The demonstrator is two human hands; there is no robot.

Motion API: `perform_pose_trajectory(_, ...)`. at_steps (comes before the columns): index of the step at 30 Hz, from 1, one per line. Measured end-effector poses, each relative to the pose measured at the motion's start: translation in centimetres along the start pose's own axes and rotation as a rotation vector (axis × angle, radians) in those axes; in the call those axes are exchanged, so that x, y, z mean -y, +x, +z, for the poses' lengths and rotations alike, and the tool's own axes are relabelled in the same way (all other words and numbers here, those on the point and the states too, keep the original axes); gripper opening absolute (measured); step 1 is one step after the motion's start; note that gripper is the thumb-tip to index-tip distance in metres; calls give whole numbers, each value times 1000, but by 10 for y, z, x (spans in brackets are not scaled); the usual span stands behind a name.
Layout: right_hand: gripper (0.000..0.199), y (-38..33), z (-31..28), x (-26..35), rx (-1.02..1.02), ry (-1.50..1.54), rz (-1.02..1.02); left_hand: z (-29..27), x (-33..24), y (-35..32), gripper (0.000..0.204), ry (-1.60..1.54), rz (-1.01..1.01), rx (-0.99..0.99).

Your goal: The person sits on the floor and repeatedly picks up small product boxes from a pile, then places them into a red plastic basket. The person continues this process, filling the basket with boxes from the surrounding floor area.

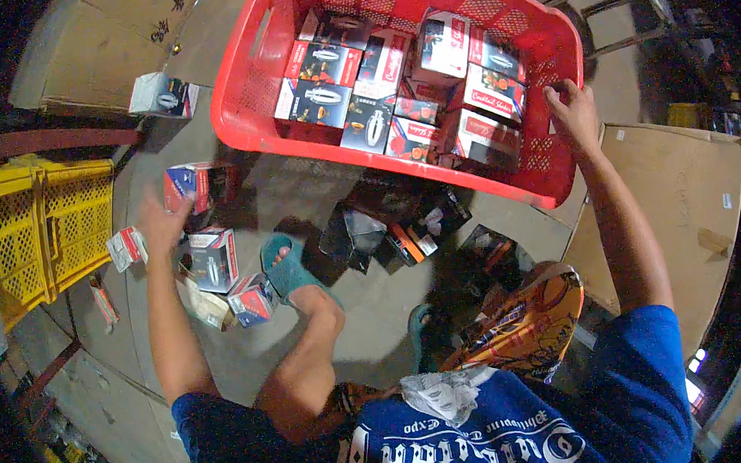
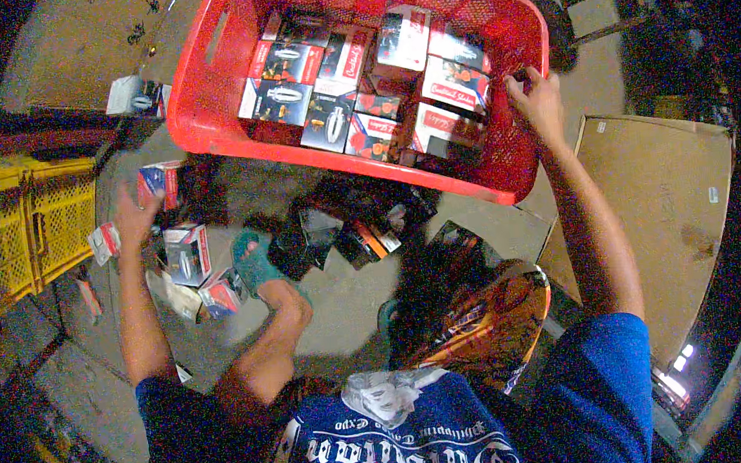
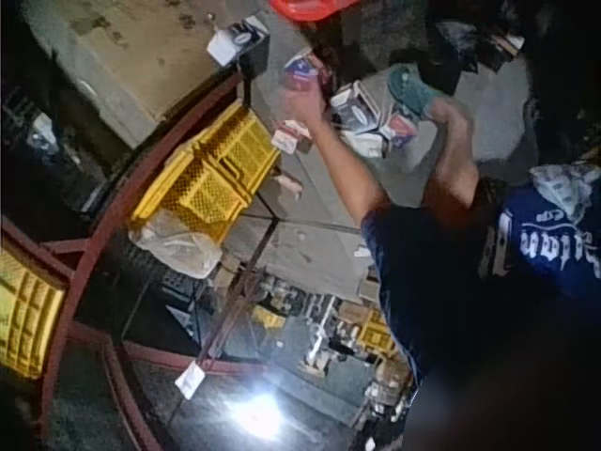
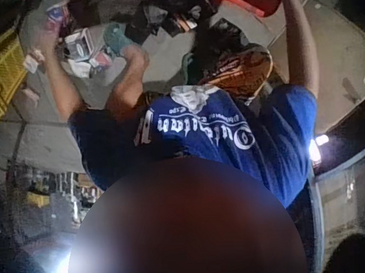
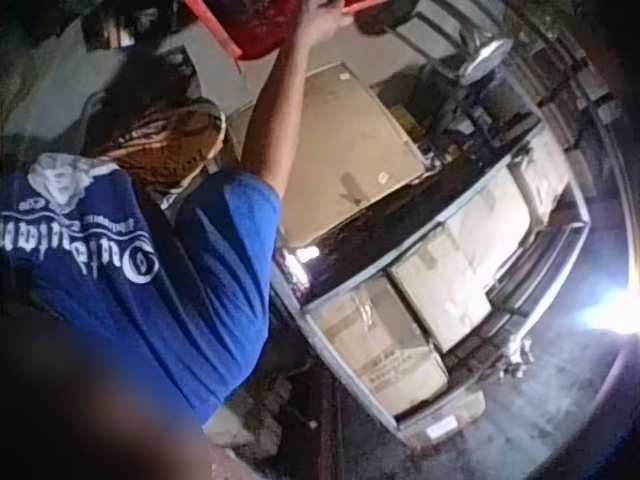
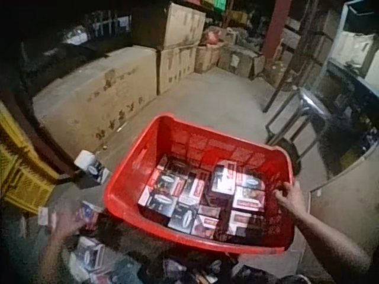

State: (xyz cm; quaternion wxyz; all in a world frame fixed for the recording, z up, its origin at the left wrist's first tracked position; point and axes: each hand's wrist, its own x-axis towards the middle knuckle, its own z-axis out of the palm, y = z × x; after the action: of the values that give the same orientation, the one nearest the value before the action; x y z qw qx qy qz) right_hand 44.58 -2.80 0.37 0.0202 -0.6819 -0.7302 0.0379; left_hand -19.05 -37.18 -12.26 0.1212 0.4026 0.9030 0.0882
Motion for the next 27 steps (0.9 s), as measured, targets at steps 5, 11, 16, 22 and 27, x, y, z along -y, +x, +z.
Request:
perform_pose_trajectory(5,53,0,2,0,9,54,35,1,-47,3,95,35,102,61)
perform_pose_trajectory(11,51,-1,6,-1,-54,94,-17,7,-49,-12,94,207,137,10)
perform_pose_trajectory(16,47,0,7,-5,-28,68,-21,17,-30,0,87,77,215,-29)
perform_pose_trajectory(22,54,-2,7,-4,13,77,24,-97,-11,33,78,-161,139,-361)
perform_pose_trajectory(27,42,-5,5,4,-25,102,75,-245,-80,25,65,-558,308,-546)
